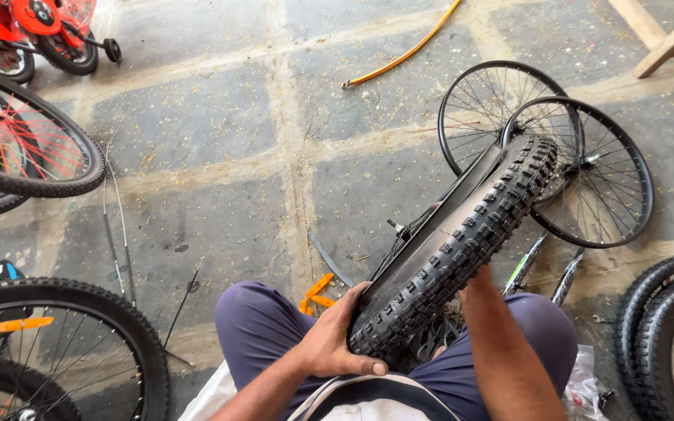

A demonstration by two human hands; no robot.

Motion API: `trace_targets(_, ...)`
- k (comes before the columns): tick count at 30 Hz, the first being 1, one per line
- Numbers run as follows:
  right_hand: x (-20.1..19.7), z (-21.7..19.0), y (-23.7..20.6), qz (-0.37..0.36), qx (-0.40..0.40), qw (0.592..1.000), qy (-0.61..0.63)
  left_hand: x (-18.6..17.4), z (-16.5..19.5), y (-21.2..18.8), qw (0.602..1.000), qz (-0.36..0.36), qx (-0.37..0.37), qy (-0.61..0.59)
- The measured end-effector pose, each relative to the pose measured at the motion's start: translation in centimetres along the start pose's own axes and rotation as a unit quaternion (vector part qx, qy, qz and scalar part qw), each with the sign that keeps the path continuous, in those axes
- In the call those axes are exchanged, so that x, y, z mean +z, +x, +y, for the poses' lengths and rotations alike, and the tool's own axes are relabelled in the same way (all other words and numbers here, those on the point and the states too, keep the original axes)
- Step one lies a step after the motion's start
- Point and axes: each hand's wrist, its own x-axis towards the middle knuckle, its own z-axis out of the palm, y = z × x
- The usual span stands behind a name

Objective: The person sits on the floor of a bicycle repair shop and cuts an old rim strip with shears, then pulls the old tire off a wheel rim. They fit a new tire onto the rim, work it around the edge by hand, and insert the inner tube into the tire while pressing the bead into place.

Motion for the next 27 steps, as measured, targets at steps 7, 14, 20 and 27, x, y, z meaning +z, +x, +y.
trace_targets(7, -1.1, -2.6, 0.5, 0.022, -0.050, 0.998, 0.018, 0.8, -1.4, -0.6, 1.000, -0.025, 0.000, 0.015)
trace_targets(14, 0.2, -4.6, 1.7, 0.002, -0.058, 0.998, 0.007, 1.0, -1.6, -0.9, 0.999, -0.043, 0.006, -0.016)
trace_targets(20, 1.0, -2.8, 1.9, -0.013, -0.034, 0.999, 0.000, 0.9, -1.4, -1.5, 0.998, -0.054, -0.015, -0.033)
trace_targets(27, 1.5, -0.2, 3.6, -0.028, -0.014, 1.000, -0.001, -0.4, -1.7, -1.8, 0.997, -0.059, -0.014, -0.042)
